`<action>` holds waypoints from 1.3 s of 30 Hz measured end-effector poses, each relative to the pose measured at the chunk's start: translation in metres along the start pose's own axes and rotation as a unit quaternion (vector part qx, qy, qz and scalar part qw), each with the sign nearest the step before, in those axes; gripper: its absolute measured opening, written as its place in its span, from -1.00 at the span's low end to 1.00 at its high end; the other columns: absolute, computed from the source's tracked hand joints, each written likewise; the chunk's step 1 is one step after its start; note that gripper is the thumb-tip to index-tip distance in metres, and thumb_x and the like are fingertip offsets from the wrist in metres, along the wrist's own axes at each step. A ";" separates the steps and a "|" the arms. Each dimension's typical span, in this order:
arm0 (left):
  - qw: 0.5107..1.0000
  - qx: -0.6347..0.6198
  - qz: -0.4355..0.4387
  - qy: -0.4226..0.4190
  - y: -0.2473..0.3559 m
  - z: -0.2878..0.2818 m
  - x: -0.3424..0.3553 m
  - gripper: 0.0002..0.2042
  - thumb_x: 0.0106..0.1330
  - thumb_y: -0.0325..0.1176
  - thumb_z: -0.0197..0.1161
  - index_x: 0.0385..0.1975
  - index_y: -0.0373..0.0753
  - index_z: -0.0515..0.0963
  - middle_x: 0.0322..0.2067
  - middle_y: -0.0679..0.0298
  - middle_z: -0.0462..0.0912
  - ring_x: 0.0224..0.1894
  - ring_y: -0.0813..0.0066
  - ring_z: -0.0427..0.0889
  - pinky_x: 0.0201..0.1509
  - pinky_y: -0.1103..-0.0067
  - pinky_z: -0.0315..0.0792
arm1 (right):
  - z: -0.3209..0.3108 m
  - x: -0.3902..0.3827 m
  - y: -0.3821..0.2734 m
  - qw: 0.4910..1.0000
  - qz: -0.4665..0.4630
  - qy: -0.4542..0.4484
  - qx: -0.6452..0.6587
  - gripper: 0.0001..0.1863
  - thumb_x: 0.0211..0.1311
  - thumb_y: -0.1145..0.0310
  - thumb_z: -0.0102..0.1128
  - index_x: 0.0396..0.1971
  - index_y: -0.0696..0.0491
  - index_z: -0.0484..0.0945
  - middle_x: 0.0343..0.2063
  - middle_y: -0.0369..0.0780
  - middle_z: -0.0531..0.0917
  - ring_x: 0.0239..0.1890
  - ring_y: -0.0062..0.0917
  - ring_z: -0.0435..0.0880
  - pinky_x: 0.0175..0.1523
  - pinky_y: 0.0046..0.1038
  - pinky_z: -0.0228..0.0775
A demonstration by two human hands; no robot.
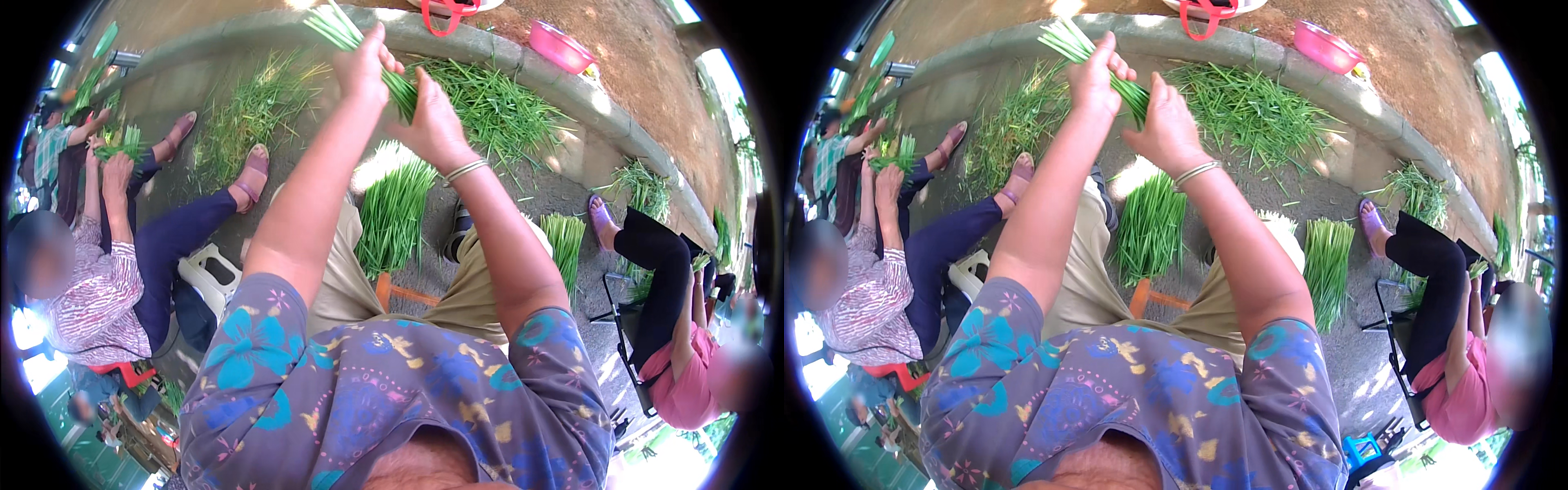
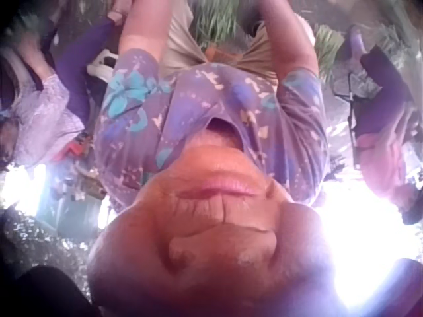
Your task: The person sorts through a bundle of long green stalks by hand, separating them and lining them up on the ground.
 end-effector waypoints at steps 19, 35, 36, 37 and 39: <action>0.870 -0.158 -0.188 -0.428 0.003 0.039 -0.036 -0.39 0.06 -0.13 0.31 0.03 -0.36 0.28 -0.20 0.02 0.52 -0.08 0.06 0.52 0.08 0.08 0.33 | 0.012 -0.013 -0.020 0.746 0.204 -0.285 0.567 -0.81 0.07 0.34 0.18 -0.49 0.14 0.43 -0.74 -0.29 0.40 -0.75 -0.58 0.41 -0.60 -0.53 0.34; 0.988 -0.113 -0.052 -0.093 0.044 -0.033 0.012 -0.86 0.13 -0.39 0.24 -0.49 -0.25 0.41 -0.78 0.36 0.34 -0.79 0.54 0.30 -0.66 0.50 0.30 | -0.041 -0.012 -0.039 0.988 0.021 -0.120 0.100 -0.49 -0.04 0.32 0.29 -0.06 0.21 0.43 -0.23 -0.19 0.57 -0.15 -0.56 0.52 -0.02 -0.51 0.33; 0.985 -0.129 -0.053 -0.099 0.044 -0.037 0.013 -0.84 0.09 -0.37 0.29 -0.55 -0.22 0.41 -0.78 0.37 0.34 -0.79 0.54 0.31 -0.65 0.49 0.30 | -0.052 -0.006 -0.045 0.983 0.030 -0.073 0.164 -0.58 -0.02 0.34 0.26 -0.14 0.21 0.48 -0.29 -0.19 0.60 -0.22 -0.57 0.55 -0.07 -0.53 0.36; 0.985 -0.134 -0.058 -0.094 0.045 -0.041 0.015 -0.81 0.08 -0.35 0.30 -0.60 -0.19 0.40 -0.79 0.38 0.32 -0.78 0.54 0.30 -0.63 0.49 0.31 | -0.061 -0.001 -0.047 0.973 0.039 -0.025 0.227 -0.66 -0.01 0.36 0.23 -0.22 0.22 0.53 -0.36 -0.20 0.63 -0.29 -0.58 0.58 -0.11 -0.55 0.40; 0.982 -0.131 -0.081 -0.109 0.044 -0.040 0.013 -0.84 0.14 -0.34 0.26 -0.50 -0.18 0.39 -0.78 0.44 0.24 -0.73 0.59 0.25 -0.54 0.52 0.28 | -0.063 0.008 -0.042 0.956 0.050 0.028 0.286 -0.77 0.08 0.40 0.16 -0.30 0.23 0.56 -0.47 -0.29 0.61 -0.43 -0.71 0.53 -0.27 -0.66 0.39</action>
Point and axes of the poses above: each hand's wrist, its own x-axis towards the middle knuckle, its own z-axis out of the palm, y = z × x, the point moved 7 cm from there along x, towards the middle knuckle
